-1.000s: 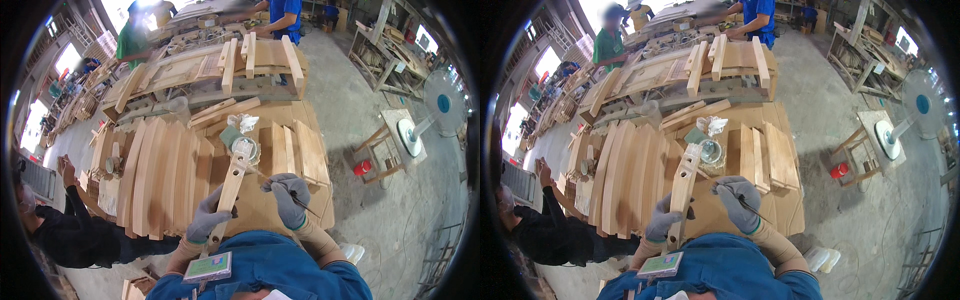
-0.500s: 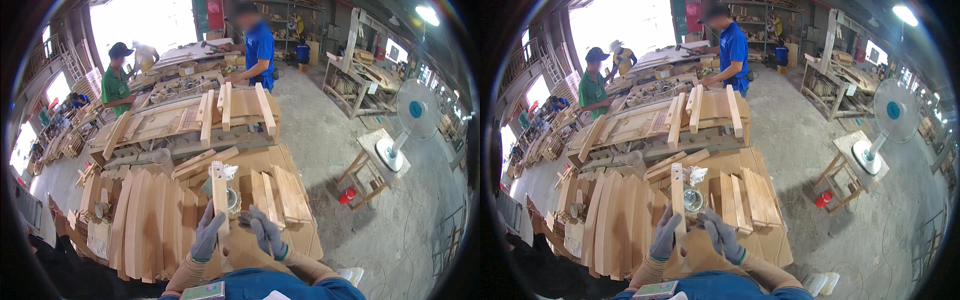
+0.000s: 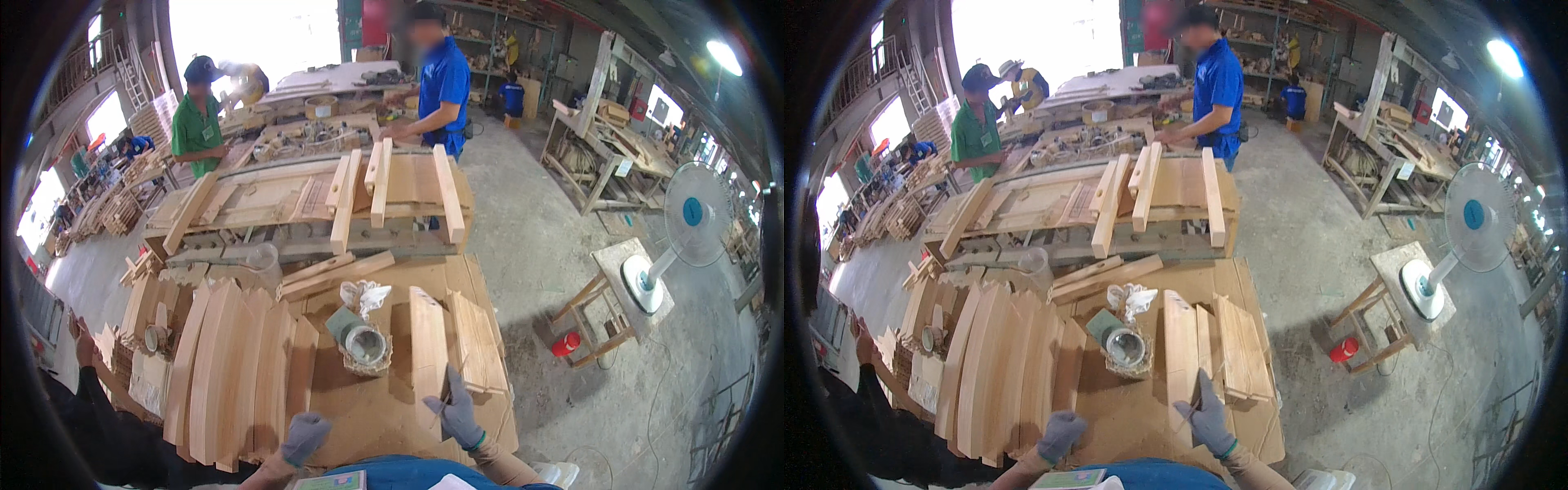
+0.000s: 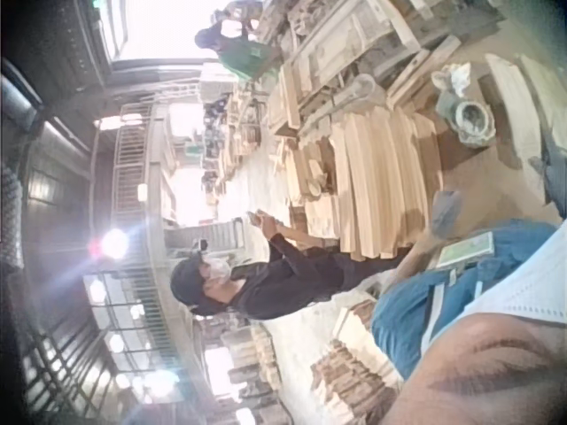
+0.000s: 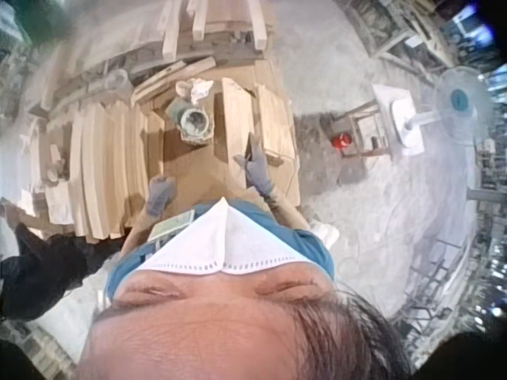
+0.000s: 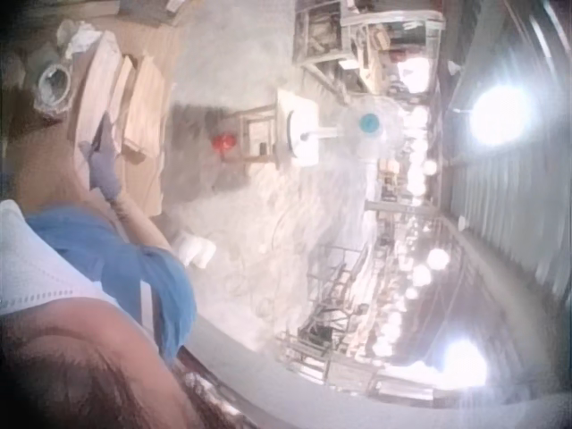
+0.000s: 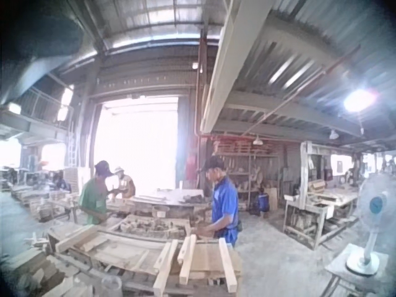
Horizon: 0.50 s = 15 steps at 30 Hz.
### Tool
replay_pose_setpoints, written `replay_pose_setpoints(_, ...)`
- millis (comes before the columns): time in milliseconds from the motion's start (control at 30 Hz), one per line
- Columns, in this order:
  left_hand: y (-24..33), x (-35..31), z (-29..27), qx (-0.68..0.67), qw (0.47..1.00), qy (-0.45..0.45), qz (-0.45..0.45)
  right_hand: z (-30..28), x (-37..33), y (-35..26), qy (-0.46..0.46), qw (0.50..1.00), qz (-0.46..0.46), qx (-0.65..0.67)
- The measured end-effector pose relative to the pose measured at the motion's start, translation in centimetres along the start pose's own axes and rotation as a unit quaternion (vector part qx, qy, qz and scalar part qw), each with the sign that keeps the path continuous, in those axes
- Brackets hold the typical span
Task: The person fills holes in wooden planks with a filler substance using a small brush. They repeatedly dip the brush into a container, apply the filler to the holes, and place the finished planks on a nearby stack.
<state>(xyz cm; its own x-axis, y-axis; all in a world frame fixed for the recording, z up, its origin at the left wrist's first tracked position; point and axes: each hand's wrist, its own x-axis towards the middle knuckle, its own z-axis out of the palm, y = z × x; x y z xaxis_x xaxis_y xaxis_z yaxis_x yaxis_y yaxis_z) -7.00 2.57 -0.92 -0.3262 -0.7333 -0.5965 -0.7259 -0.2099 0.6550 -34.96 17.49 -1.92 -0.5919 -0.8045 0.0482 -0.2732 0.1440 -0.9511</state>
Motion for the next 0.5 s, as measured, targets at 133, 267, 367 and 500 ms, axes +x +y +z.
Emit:
replay_pose_setpoints(133, -13.6, -2.8, -0.8, 0.146, 0.972, 0.042, -0.181, -1.2, -0.5, 2.1, 0.028, 0.998, 0.026, -0.046)
replay_pose_setpoints(267, -20.1, -5.8, 0.7, 0.116, 0.966, 0.041, -0.229, -1.4, -1.3, 2.6, 0.015, 0.998, 0.044, -0.048)
replay_pose_setpoints(367, -22.2, -5.8, 2.2, 0.083, 0.974, 0.047, -0.207, -1.2, -1.8, 0.1, 0.001, 0.996, 0.085, 0.011)
replay_pose_setpoints(500, -22.3, -4.1, 2.9, 0.044, 0.984, 0.057, -0.16, -0.4, -2.2, -0.5, 0.016, 0.996, 0.073, 0.047)
